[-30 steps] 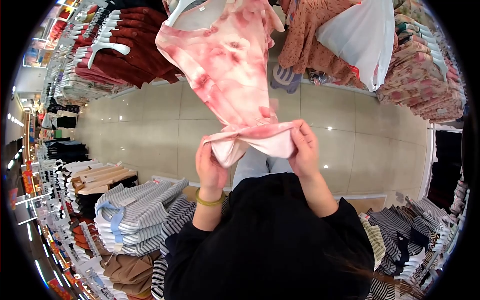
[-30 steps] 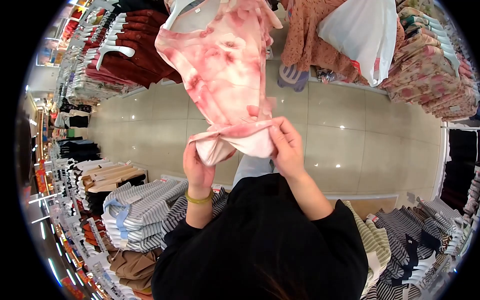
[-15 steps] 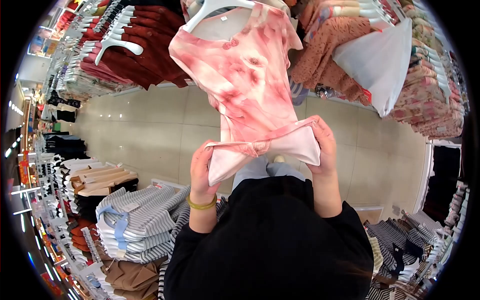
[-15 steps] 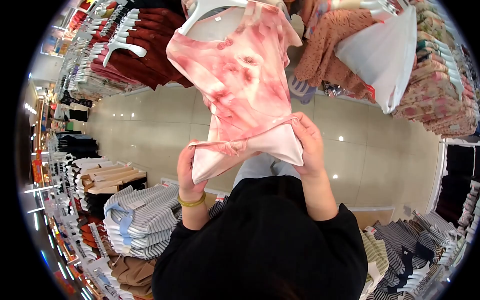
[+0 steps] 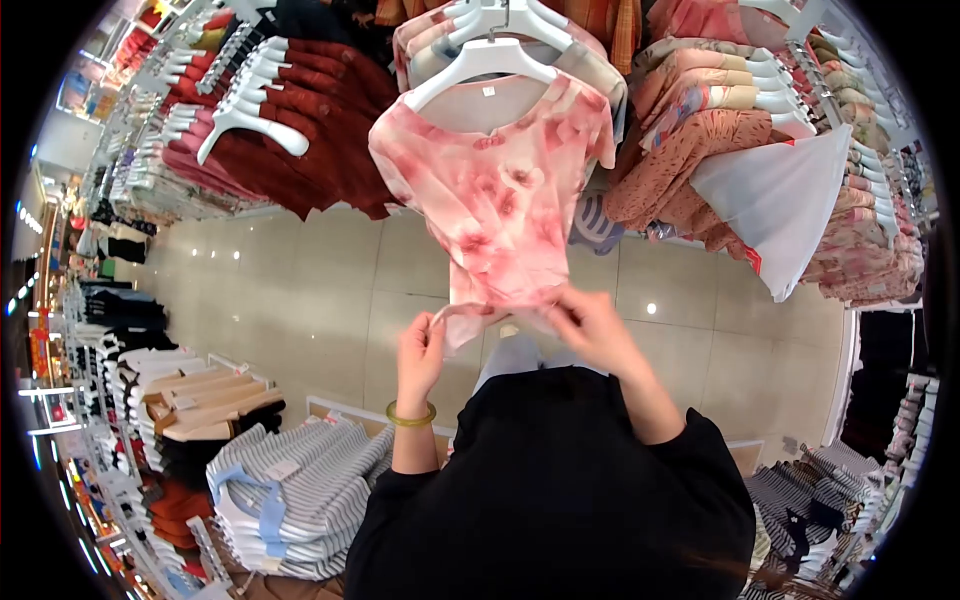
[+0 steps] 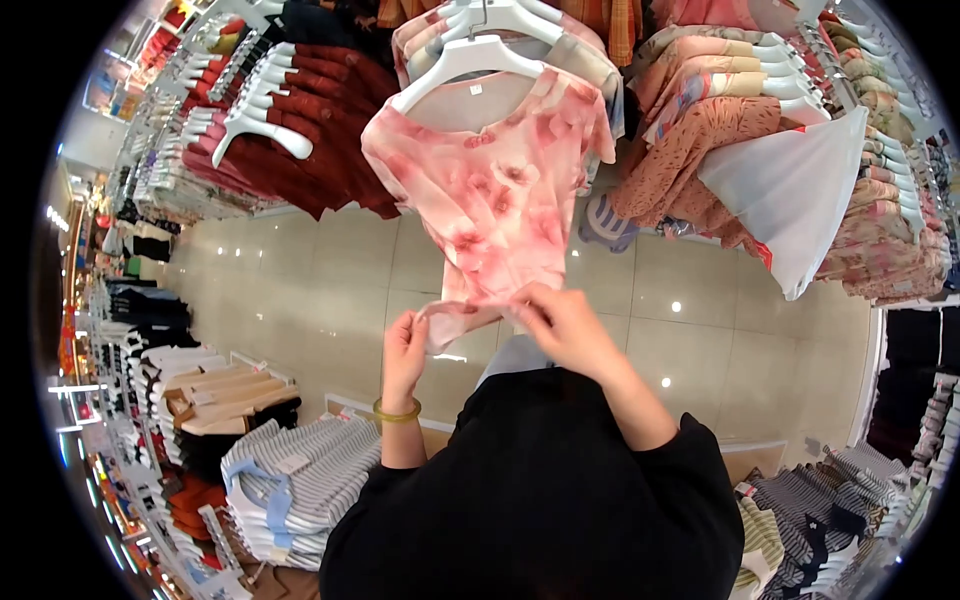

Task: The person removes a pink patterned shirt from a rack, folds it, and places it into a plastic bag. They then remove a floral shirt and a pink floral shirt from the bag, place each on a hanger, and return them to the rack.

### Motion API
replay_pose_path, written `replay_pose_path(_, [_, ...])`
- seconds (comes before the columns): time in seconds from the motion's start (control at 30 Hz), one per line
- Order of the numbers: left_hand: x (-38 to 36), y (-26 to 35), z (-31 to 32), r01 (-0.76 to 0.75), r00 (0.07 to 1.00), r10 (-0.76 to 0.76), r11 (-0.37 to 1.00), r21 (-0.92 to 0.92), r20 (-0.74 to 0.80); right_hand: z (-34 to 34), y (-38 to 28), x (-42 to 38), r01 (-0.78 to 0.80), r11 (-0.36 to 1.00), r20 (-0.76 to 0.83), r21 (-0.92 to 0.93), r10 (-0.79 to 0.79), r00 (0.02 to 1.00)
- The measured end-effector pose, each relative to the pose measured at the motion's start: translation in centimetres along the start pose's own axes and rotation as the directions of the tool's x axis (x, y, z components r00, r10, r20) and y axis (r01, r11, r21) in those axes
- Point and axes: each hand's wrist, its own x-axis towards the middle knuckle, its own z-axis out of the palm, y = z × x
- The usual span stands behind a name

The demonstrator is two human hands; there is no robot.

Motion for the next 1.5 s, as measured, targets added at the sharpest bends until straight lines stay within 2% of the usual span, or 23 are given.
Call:
replay_pose_path(0.07, [0.9, -2.0, -0.6, -0.005, 0.98, -0.068, 0.932, 0.362, 0.19, 1.2, 1.7, -0.2, 0.042, 0.991, 0.088, -0.125, -0.032, 0.996])
replay_pose_path(0.13, [1.2, -2.8, -0.4, -0.17, 0.955, 0.061, 0.914, 0.367, 0.292, 1.6, 3.0, -0.3, 0.097, 0.965, 0.177, -0.244, -0.054, 0.983])
replay_pose_path(0.2, [1.9, -4.3, -0.8, -0.439, 0.89, 0.21, 0.64, 0.631, 0.406, 1.1, 4.0, -0.5, 0.041, 0.957, 0.312, -0.287, 0.053, 0.949])
replay_pose_path(0.27, [3.5, -4.4, -0.9, -0.456, 0.872, 0.194, 0.656, 0.602, 0.449, 0.5, 4.9, -0.1, 0.022, 0.965, 0.276, -0.26, 0.053, 0.96])
replay_pose_path(0.33, [5.1, -3.7, -0.7, -0.182, 0.904, -0.084, 0.813, 0.553, 0.42, -0.4, 5.2, 0.8, 0.048, 0.954, 0.035, -0.295, -0.04, 0.999])
replay_pose_path(0.47, [9.7, 0.7, 0.9, 0.118, 0.845, -0.408, 0.772, 0.625, 0.345, -2.9, 5.0, 3.8, 0.024, 0.934, -0.21, -0.356, -0.104, 0.972])
replay_pose_path(0.53, [11.4, 2.6, 1.8, 0.023, 0.947, -0.223, 0.766, 0.643, 0.232, -4.1, 5.7, 5.8, 0.071, 0.927, -0.225, -0.369, -0.163, 0.961])
replay_pose_path(0.57, [12.3, 3.8, 2.4, 0.031, 0.949, -0.225, 0.765, 0.643, 0.222, -4.7, 5.2, 6.8, -0.03, 0.962, -0.299, -0.27, -0.055, 0.953])
replay_pose_path(0.6, [13.4, 5.2, 3.0, -0.172, 0.966, 0.018, 0.788, 0.591, 0.258, -5.2, 5.1, 8.0, -0.126, 0.979, -0.355, -0.162, 0.061, 0.933])
replay_pose_path(0.63, [14.5, 6.8, 3.7, -0.373, 0.925, 0.26, 0.758, 0.535, 0.276, -5.8, 6.1, 9.2, -0.05, 0.966, -0.378, -0.252, -0.05, 0.924])
replay_pose_path(0.67, [15.8, 8.5, 4.4, -0.36, 0.931, 0.257, 0.757, 0.545, 0.258, -6.5, 6.6, 10.9, -0.037, 0.968, -0.362, -0.249, -0.057, 0.931])
replay_pose_path(0.73, [18.0, 12.5, 5.9, -0.725, 0.682, 0.612, 0.495, 0.479, 0.4, -7.5, 7.4, 14.4, 0.156, 0.889, -0.433, -0.43, -0.354, 0.829])
replay_pose_path(0.77, [18.6, 15.1, 6.7, -0.801, 0.589, 0.681, 0.425, 0.421, 0.435, -8.1, 6.8, 15.8, 0.088, 0.94, -0.447, -0.33, -0.238, 0.862])
replay_pose_path(0.83, [18.8, 20.9, 8.1, -0.926, 0.369, 0.793, 0.271, 0.262, 0.485, -9.0, 6.9, 18.7, 0.114, 0.931, -0.451, -0.348, -0.273, 0.85])
replay_pose_path(0.87, [18.6, 23.7, 8.9, -0.969, 0.245, 0.868, 0.216, 0.116, 0.432, -9.4, 7.0, 20.1, 0.125, 0.919, -0.474, -0.375, -0.305, 0.826])
replay_pose_path(0.9, [17.9, 24.8, 10.7, -0.966, 0.26, 0.93, 0.253, 0.061, 0.261, -9.8, 6.4, 21.3, 0.143, 0.926, -0.479, -0.35, -0.308, 0.822])
replay_pose_path(0.97, [17.4, 28.9, 11.7, -0.901, 0.372, 0.872, 0.422, -0.102, 0.318, -10.5, 5.2, 22.8, 0.101, 0.969, -0.489, -0.227, -0.203, 0.848])
replay_pose_path(1.07, [20.4, 28.5, 12.3, -0.958, 0.041, 0.941, 0.132, -0.255, 0.335, -11.0, 6.0, 25.0, 0.203, 0.897, -0.465, -0.394, -0.385, 0.797])
replay_pose_path(1.17, [20.6, 27.7, 12.8, -0.954, 0.191, 0.965, 0.225, -0.197, 0.177, -11.2, 6.4, 25.7, 0.2, 0.893, -0.429, -0.402, -0.377, 0.821])
replay_pose_path(1.2, [21.5, 27.2, 13.0, -0.983, 0.087, 0.989, 0.105, -0.153, 0.12, -11.1, 6.6, 26.0, 0.219, 0.893, -0.415, -0.393, -0.385, 0.824])
replay_pose_path(1.27, [22.8, 27.0, 12.4, -0.992, 0.06, 0.996, 0.066, -0.106, 0.064, -10.9, 7.1, 26.5, 0.184, 0.914, -0.435, -0.363, -0.341, 0.833])
replay_pose_path(1.4, [25.3, 26.4, 10.6, -0.997, 0.014, 0.998, 0.019, -0.076, 0.059, -11.0, 7.6, 27.4, 0.146, 0.884, -0.482, -0.444, -0.373, 0.793])
replay_pose_path(1.5, [26.2, 27.4, 9.8, -0.971, 0.18, 0.931, 0.219, -0.093, 0.316, -10.9, 7.5, 27.3, 0.071, 0.887, -0.514, -0.457, -0.328, 0.793])
